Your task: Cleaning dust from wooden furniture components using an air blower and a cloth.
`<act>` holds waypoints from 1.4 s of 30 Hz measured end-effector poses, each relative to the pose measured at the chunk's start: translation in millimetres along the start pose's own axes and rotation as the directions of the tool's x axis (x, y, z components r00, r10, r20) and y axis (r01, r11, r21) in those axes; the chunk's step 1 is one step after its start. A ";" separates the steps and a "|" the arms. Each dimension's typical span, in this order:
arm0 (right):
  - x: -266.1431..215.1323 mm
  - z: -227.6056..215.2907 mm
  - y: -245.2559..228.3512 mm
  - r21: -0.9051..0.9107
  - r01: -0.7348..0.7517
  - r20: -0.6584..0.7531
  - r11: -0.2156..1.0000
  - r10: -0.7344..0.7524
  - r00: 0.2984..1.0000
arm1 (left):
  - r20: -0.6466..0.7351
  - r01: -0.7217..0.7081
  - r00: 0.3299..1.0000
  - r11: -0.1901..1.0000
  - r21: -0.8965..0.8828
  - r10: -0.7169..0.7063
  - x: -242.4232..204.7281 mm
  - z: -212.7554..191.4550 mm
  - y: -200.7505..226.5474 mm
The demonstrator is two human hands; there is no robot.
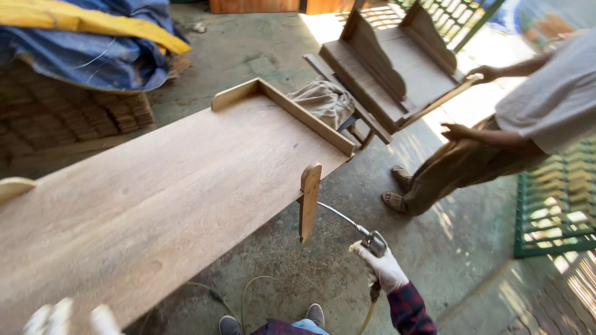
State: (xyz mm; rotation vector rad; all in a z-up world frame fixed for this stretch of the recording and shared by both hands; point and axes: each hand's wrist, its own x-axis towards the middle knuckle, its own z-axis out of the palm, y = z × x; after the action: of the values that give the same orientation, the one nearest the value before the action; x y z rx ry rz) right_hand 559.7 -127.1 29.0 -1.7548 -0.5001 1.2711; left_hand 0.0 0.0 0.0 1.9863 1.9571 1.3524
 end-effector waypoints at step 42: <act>196.4 106.9 -175.4 -0.489 0.818 0.580 0.303 -0.587 0.565 | 0.028 0.503 0.863 0.863 0.041 -0.505 -107.5 57.3 138.1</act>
State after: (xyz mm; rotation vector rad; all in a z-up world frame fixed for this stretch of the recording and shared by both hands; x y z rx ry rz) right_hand 570.0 155.3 59.0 -1.5335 -1.9884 0.6367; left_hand 161.9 -86.9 -12.8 1.3378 2.2682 1.1389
